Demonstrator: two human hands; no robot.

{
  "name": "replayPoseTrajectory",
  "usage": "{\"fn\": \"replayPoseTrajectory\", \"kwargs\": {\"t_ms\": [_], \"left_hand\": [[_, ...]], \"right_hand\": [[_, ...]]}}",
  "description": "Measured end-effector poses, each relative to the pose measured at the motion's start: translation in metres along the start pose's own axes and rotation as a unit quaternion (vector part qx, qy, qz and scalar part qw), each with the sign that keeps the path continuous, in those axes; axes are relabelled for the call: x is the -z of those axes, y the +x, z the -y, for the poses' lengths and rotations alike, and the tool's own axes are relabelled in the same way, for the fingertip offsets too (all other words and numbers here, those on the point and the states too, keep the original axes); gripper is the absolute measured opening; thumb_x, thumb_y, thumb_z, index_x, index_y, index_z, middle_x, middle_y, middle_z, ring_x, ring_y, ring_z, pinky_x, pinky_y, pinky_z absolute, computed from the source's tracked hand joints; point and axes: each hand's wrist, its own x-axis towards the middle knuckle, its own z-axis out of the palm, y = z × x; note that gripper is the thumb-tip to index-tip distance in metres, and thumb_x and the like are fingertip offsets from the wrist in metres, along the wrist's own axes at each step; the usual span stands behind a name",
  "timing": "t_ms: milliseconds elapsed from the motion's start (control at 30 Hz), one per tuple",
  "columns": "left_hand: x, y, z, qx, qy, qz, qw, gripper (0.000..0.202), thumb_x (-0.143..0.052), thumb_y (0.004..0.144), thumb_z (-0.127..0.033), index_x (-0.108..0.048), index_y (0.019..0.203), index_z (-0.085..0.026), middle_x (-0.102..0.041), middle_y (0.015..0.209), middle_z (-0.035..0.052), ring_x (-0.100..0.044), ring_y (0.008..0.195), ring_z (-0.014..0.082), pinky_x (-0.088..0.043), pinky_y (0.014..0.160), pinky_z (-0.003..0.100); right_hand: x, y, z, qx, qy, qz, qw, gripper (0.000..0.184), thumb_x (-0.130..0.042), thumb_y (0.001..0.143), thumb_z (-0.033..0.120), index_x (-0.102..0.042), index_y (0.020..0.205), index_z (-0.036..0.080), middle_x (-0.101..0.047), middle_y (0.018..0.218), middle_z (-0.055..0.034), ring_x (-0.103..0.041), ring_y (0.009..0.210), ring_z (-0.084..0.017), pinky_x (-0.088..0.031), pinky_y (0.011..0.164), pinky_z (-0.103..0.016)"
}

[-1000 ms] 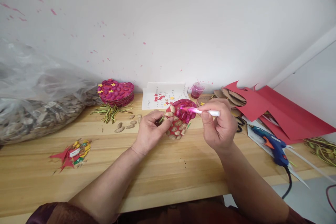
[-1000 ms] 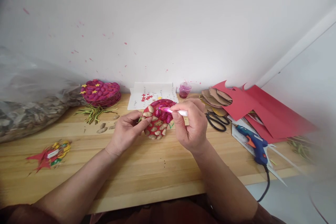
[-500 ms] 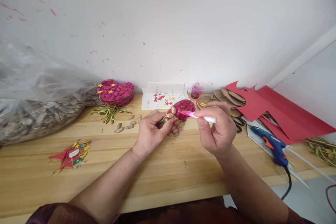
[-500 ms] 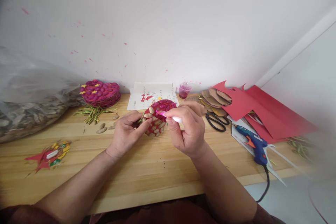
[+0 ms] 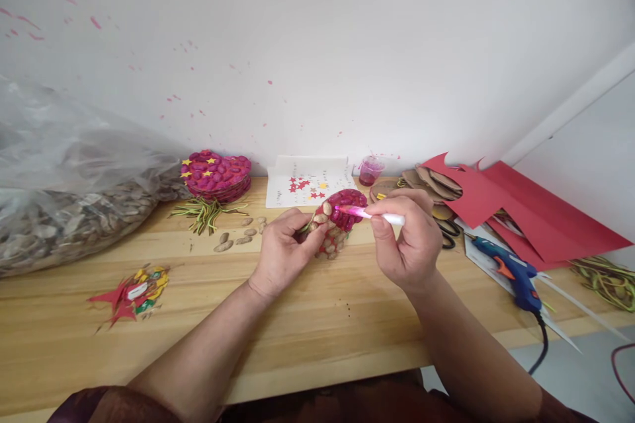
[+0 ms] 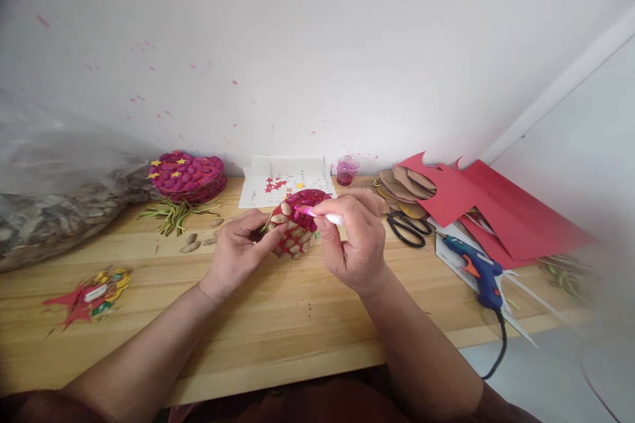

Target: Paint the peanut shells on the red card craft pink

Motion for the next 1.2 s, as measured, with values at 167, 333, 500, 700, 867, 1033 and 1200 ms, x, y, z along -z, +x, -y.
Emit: {"fn": "replayPoseTrajectory", "kwargs": {"t_ms": [167,333,500,700,867,1033,1200], "left_hand": [[-0.0007,0.0018,0.0002,0.015,-0.041,-0.004,0.999,0.031,-0.071,0.088,-0.034,-0.063,0.062,-0.019,-0.052,0.061,-0.0018,-0.047,0.061,0.014,-0.036,0.06,0.028],[-0.0012,0.0025,0.0025,0.027,-0.065,0.003,0.997,0.03,-0.071,0.087,-0.034,-0.064,0.062,-0.019,-0.052,0.062,-0.0018,-0.046,0.062,0.0137,-0.037,0.061,0.028],[-0.0006,0.0037,0.0018,0.05,-0.099,0.01,0.994,0.024,-0.072,0.085,-0.035,-0.071,0.068,-0.018,-0.057,0.065,-0.0009,-0.049,0.064,0.0142,-0.038,0.061,0.027],[0.0005,0.0034,0.0023,0.068,-0.117,0.017,0.991,0.025,-0.074,0.084,-0.035,-0.071,0.066,-0.018,-0.055,0.064,-0.0011,-0.046,0.063,0.0138,-0.037,0.06,0.027],[0.0016,0.0045,0.0012,0.089,-0.142,0.019,0.986,0.027,-0.076,0.083,-0.035,-0.067,0.063,-0.019,-0.054,0.062,-0.0021,-0.045,0.061,0.0132,-0.036,0.059,0.027],[0.0026,0.0055,-0.0037,0.133,-0.177,0.028,0.975,0.03,-0.078,0.081,-0.038,-0.065,0.061,-0.019,-0.053,0.057,-0.0032,-0.042,0.056,0.012,-0.034,0.055,0.026],[0.0031,0.0073,-0.0058,0.162,-0.223,0.04,0.96,0.027,-0.08,0.077,-0.041,-0.072,0.067,-0.018,-0.055,0.056,-0.0033,-0.042,0.052,0.0109,-0.033,0.052,0.026]], "right_hand": [[0.0004,-0.0011,-0.0035,-0.028,0.04,-0.02,0.999,0.012,-0.063,0.096,0.018,-0.069,0.103,0.025,-0.071,0.088,-0.0028,-0.063,0.091,-0.022,-0.049,0.084,-0.04],[-0.0003,-0.0006,-0.0053,-0.062,0.057,-0.011,0.996,0.01,-0.061,0.099,0.02,-0.069,0.1,0.024,-0.07,0.089,-0.0032,-0.063,0.089,-0.022,-0.049,0.085,-0.041],[-0.001,-0.0001,-0.0076,-0.074,0.073,-0.027,0.994,0.011,-0.059,0.101,0.022,-0.069,0.1,0.024,-0.07,0.088,-0.0031,-0.062,0.088,-0.021,-0.049,0.084,-0.042],[-0.0009,-0.001,-0.0078,-0.092,0.087,-0.009,0.992,0.01,-0.059,0.101,0.023,-0.069,0.101,0.024,-0.07,0.091,-0.0029,-0.064,0.087,-0.021,-0.049,0.082,-0.04],[-0.0005,-0.0011,-0.0085,-0.091,0.083,-0.024,0.992,0.01,-0.058,0.101,0.022,-0.068,0.1,0.024,-0.069,0.09,-0.0035,-0.062,0.088,-0.021,-0.048,0.083,-0.042],[-0.0011,-0.0019,-0.0086,-0.081,0.086,-0.014,0.993,0.01,-0.06,0.1,0.021,-0.069,0.102,0.024,-0.07,0.092,-0.0033,-0.062,0.09,-0.021,-0.048,0.084,-0.041],[-0.0009,-0.0009,-0.0074,-0.073,0.071,-0.015,0.995,0.01,-0.058,0.101,0.02,-0.068,0.102,0.024,-0.07,0.091,-0.0028,-0.062,0.089,-0.02,-0.048,0.084,-0.041]]}}
